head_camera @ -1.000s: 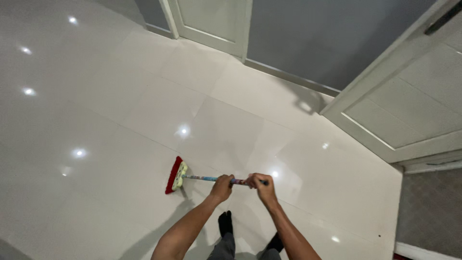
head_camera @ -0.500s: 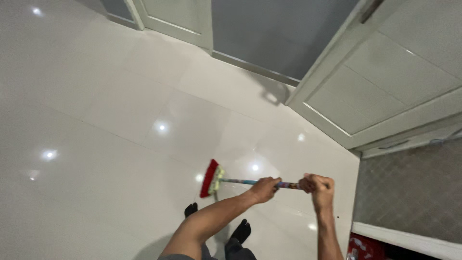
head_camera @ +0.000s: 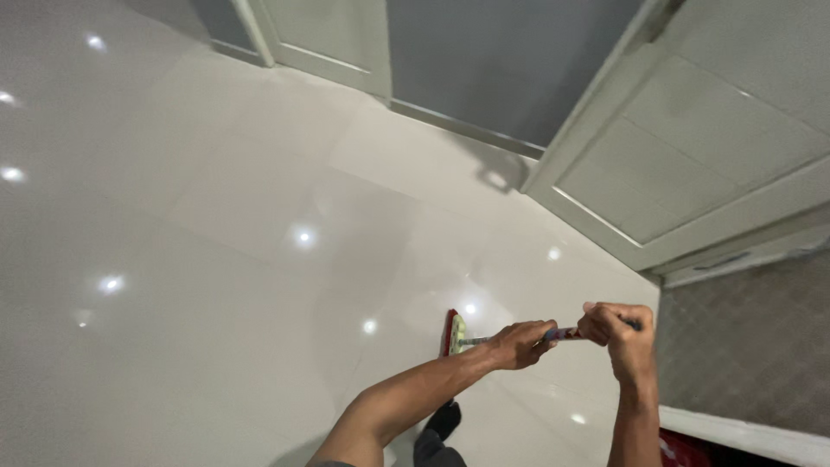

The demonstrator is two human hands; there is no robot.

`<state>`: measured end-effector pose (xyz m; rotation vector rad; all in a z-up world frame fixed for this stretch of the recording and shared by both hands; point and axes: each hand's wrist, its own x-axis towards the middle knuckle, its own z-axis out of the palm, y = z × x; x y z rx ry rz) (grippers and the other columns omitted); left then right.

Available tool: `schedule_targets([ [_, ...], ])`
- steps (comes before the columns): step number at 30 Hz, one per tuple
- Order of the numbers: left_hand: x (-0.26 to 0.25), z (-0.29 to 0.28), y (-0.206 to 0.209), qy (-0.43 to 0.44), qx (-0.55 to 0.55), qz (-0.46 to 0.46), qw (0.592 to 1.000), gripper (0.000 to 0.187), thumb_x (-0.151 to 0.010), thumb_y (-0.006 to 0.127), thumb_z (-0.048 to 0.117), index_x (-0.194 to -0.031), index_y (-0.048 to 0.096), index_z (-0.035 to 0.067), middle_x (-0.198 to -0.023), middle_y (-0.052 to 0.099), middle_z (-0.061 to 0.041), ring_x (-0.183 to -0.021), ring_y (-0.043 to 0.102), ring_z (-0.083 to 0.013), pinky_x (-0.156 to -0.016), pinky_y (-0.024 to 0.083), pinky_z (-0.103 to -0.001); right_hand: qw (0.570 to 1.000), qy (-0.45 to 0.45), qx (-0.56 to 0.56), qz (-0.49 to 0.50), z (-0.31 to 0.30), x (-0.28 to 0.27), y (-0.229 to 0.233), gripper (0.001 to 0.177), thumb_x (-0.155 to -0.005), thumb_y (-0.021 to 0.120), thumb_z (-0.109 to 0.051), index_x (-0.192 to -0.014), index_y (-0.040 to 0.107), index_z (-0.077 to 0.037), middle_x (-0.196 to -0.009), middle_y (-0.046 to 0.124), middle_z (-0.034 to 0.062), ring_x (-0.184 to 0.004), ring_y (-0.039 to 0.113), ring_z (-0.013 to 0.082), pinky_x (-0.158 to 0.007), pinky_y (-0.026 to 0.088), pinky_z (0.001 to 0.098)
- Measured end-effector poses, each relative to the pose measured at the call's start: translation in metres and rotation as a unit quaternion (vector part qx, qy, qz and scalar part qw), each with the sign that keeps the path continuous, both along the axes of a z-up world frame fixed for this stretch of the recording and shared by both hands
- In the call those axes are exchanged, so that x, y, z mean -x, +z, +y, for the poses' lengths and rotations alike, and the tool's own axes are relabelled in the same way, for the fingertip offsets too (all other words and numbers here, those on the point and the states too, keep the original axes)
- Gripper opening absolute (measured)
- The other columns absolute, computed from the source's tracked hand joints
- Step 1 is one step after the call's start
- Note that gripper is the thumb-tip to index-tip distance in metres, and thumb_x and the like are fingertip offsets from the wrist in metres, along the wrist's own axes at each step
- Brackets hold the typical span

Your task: The person sweeps a tiled floor using a broom and a dustpan. They gather debris into a pile and sweep it into the dustpan, repeating the process to clean the area near a doorway.

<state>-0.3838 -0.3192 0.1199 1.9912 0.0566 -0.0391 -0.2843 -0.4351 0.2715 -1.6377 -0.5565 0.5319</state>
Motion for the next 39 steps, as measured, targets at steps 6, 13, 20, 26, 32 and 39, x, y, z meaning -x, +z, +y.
schedule_targets([
  [6, 0.082, 0.072, -0.021, 0.107, 0.213, 0.091, 0.967, 0.026, -0.112, 0.046, 0.034, -0.109, 0.056, 0.010, -0.081, 0.048, -0.006, -0.072, 0.048, -0.0226, -0.066, 0.043, -0.045, 0.988, 0.080, -0.122, 0.053, 0.071, 0.042, -0.039, 0.042, -0.090, 0.060, -0.002, -0.050, 0.047, -0.008, -0.051, 0.037, -0.0004, -0.045, 0.035, 0.0117, -0.047, 0.032, 0.0290],
  [13, 0.249, 0.166, -0.055, 0.187, -0.054, 0.132, 0.972, 0.005, -0.100, 0.054, 0.011, -0.104, 0.057, 0.011, -0.092, 0.063, -0.009, -0.087, 0.063, -0.0304, -0.079, 0.049, -0.049, 0.961, 0.164, -0.158, 0.157, 0.168, 0.159, -0.140, 0.039, -0.093, 0.058, -0.010, -0.055, 0.054, -0.006, -0.050, 0.046, 0.0011, -0.044, 0.047, 0.0147, -0.047, 0.046, 0.0350],
  [20, 0.392, 0.216, -0.130, 0.290, -0.138, 0.159, 0.934, 0.014, -0.093, 0.060, 0.006, -0.106, 0.059, 0.010, -0.100, 0.063, -0.014, -0.099, 0.061, -0.0346, -0.083, 0.050, -0.049, 0.959, 0.208, -0.010, 0.192, 0.222, 0.296, -0.197, 0.035, -0.093, 0.053, -0.008, -0.058, 0.058, -0.001, -0.063, 0.062, 0.0084, -0.060, 0.055, 0.0182, -0.062, 0.048, 0.0354],
  [26, 0.404, 0.198, -0.163, 0.302, -0.125, 0.197, 0.924, 0.014, -0.090, 0.061, 0.002, -0.102, 0.060, 0.009, -0.104, 0.061, -0.013, -0.102, 0.059, -0.0348, -0.087, 0.049, -0.048, 0.955, 0.262, -0.046, 0.128, 0.207, 0.319, -0.206, 0.040, -0.097, 0.049, -0.003, -0.057, 0.045, -0.003, -0.058, 0.052, 0.0069, -0.059, 0.052, 0.0159, -0.062, 0.049, 0.0337],
  [32, 0.322, 0.149, -0.123, 0.244, -0.078, 0.174, 0.951, 0.012, -0.095, 0.057, 0.003, -0.105, 0.059, 0.009, -0.100, 0.063, -0.013, -0.097, 0.061, -0.0336, -0.087, 0.049, -0.047, 0.976, 0.184, -0.054, 0.105, 0.152, 0.243, -0.201, 0.041, -0.094, 0.048, -0.001, -0.053, 0.052, 0.000, -0.054, 0.053, 0.0078, -0.053, 0.045, 0.0156, -0.057, 0.043, 0.0328],
  [39, 0.180, 0.037, -0.105, 0.175, -0.081, 0.023, 0.981, 0.018, -0.092, 0.059, 0.000, -0.109, 0.058, 0.005, -0.094, 0.062, -0.016, -0.090, 0.060, -0.0375, -0.081, 0.048, -0.050, 0.977, 0.108, -0.126, 0.132, 0.024, 0.115, -0.162, 0.047, -0.097, 0.051, 0.000, -0.054, 0.036, -0.009, -0.055, 0.039, -0.0004, -0.051, 0.037, 0.0124, -0.052, 0.032, 0.0307],
])
